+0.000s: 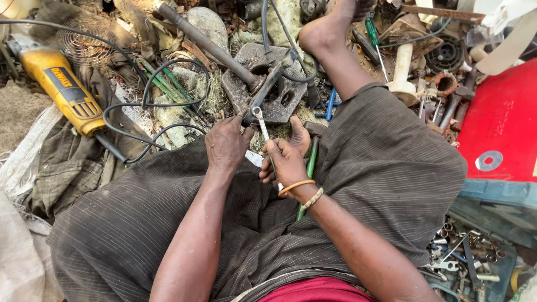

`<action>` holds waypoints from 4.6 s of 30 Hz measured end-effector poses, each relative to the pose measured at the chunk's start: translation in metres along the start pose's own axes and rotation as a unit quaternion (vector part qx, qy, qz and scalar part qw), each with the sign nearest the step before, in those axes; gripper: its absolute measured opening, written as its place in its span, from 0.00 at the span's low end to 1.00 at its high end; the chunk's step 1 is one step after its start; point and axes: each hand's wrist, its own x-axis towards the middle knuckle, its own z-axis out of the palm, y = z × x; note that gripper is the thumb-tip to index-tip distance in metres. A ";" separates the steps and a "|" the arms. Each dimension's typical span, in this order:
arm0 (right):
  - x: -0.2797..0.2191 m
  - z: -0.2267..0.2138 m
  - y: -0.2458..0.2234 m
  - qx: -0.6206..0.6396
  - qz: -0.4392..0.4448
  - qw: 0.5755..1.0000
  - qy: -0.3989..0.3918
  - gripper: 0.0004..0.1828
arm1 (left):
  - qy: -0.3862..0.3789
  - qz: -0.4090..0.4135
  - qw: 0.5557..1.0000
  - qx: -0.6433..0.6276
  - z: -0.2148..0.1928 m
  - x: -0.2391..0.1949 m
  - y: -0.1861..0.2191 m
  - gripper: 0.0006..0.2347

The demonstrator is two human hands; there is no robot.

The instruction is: The person sits on the ground and uses a hammer, wrench, and screwdriver to work on a metal part. They repeatedly strike the part with the hammer, adjust it with the wrench, and use the screwdriver to manipulate components. The person also uses pliers to hold and adjust the metal part.

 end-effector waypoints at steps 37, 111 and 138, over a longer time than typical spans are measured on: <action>-0.005 -0.006 0.001 -0.031 -0.114 0.993 0.014 0.22 | -0.003 -0.034 0.998 -0.053 -0.008 0.003 0.003 0.10; -0.006 -0.089 -0.031 0.014 -0.061 0.995 0.074 0.14 | 0.117 0.114 0.985 -0.046 -0.006 0.009 0.028 0.08; 0.093 -0.053 -0.066 0.082 -0.053 0.989 0.111 0.19 | 0.099 0.116 0.986 -0.069 -0.004 0.017 0.027 0.12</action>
